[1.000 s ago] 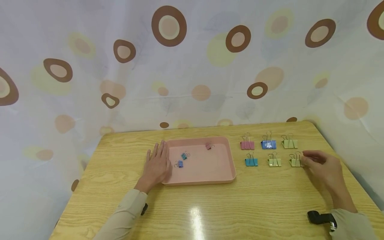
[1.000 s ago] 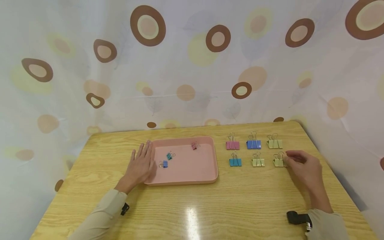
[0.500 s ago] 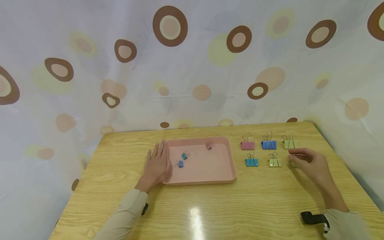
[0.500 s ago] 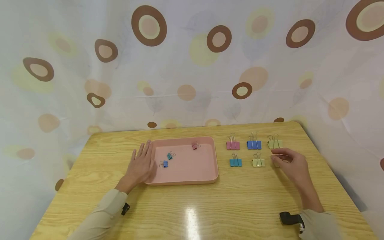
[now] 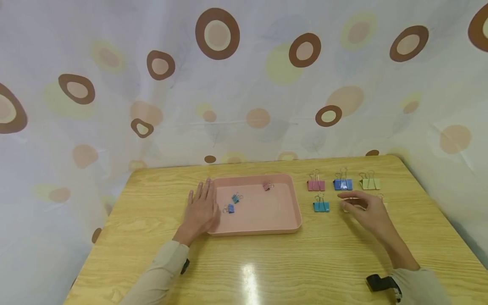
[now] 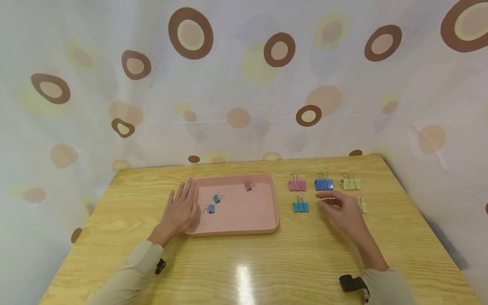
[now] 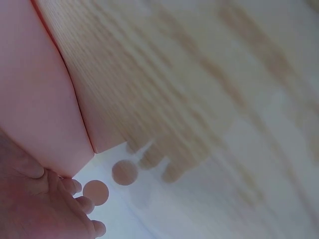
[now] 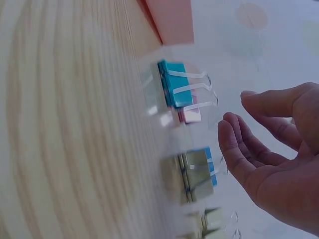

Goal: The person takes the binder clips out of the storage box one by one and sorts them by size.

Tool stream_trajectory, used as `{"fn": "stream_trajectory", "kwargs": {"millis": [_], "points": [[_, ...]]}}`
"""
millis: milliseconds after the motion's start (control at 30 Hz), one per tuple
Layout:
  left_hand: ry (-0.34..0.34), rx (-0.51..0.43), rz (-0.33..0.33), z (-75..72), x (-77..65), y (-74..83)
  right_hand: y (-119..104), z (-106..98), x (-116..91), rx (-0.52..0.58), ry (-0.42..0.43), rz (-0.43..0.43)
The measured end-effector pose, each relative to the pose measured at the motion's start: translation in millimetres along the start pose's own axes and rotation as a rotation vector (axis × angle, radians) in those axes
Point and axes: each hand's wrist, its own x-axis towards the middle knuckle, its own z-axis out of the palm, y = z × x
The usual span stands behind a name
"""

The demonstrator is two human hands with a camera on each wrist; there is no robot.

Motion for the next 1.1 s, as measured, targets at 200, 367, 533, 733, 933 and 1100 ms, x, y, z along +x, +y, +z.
{"fn": "stream_trajectory", "kwargs": {"millis": [200,367,533,733,933,1100], "points": [[-0.001,-0.003,-0.004,1.6,-0.2,0.9,-16.6,24.5,1.4,0.062,-0.048,-0.020],[0.016,-0.006,0.006,2.4,0.2,1.6,-30.7,40.8,6.8,0.101,-0.064,-0.041],[0.033,0.003,0.018,0.3,1.7,1.0,-50.4,56.0,19.4,0.157,-0.079,-0.040],[0.029,0.011,0.015,-2.5,4.1,0.9,-65.1,81.5,36.6,0.210,-0.106,-0.018],[0.029,-0.005,0.011,-0.2,1.0,-0.2,-66.7,112.7,46.1,0.200,-0.134,-0.008],[0.038,0.006,0.011,3.6,-2.0,-2.3,-68.5,134.8,54.8,0.177,-0.122,-0.051]]}}
